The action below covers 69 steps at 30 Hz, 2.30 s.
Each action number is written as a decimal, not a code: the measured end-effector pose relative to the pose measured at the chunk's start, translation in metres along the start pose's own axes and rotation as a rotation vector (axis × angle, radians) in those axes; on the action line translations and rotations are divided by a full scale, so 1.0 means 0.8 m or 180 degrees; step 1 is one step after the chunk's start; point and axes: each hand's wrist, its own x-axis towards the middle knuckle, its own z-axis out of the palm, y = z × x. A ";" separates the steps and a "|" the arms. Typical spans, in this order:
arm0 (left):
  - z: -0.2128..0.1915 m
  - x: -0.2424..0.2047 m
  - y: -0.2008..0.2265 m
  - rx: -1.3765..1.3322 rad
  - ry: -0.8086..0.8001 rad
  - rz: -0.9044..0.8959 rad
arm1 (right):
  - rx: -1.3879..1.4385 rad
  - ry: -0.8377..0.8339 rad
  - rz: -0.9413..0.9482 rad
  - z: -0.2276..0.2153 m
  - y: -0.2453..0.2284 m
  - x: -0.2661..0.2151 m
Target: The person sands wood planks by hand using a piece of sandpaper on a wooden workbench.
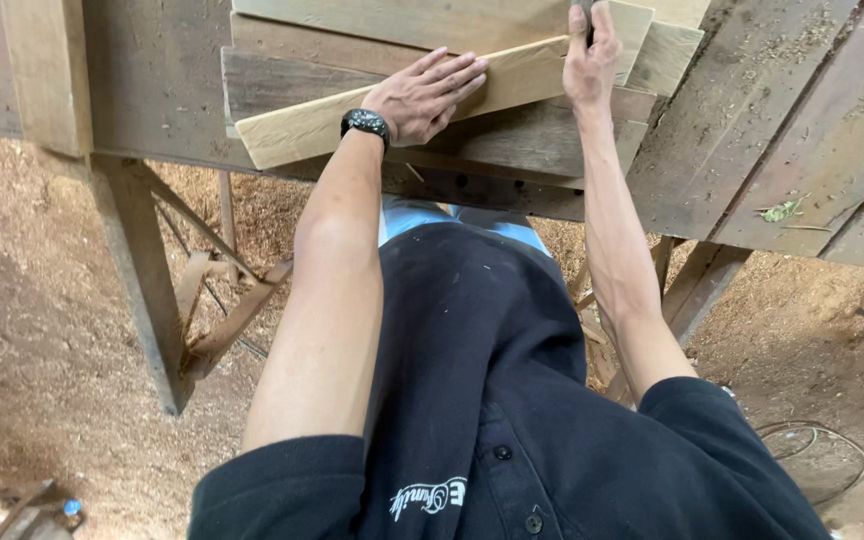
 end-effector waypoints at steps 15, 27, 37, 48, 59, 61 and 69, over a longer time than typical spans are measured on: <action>-0.006 0.001 -0.004 -0.0032 -0.0085 -0.0009 | 0.1003 -0.0760 0.1010 -0.009 0.010 -0.006; 0.004 0.006 -0.006 -0.0074 -0.0081 -0.0015 | 0.1032 -0.1003 0.1042 -0.008 0.027 0.001; -0.001 0.001 -0.004 0.0002 -0.0022 0.0004 | 0.0979 -0.1019 0.0998 -0.067 -0.018 -0.054; 0.001 0.001 -0.004 -0.0061 -0.0114 0.0005 | 0.0982 -0.0914 0.0888 -0.026 0.010 -0.014; 0.002 0.001 -0.004 -0.0036 -0.0133 0.0022 | 0.0769 -0.1005 0.0829 -0.010 0.026 -0.007; 0.001 0.004 -0.005 0.0136 -0.0030 0.0040 | 0.1024 -0.0993 0.1049 -0.008 0.028 -0.003; -0.006 0.001 -0.003 0.0080 -0.0099 -0.0002 | 0.1069 -0.1040 0.1032 -0.061 -0.010 -0.053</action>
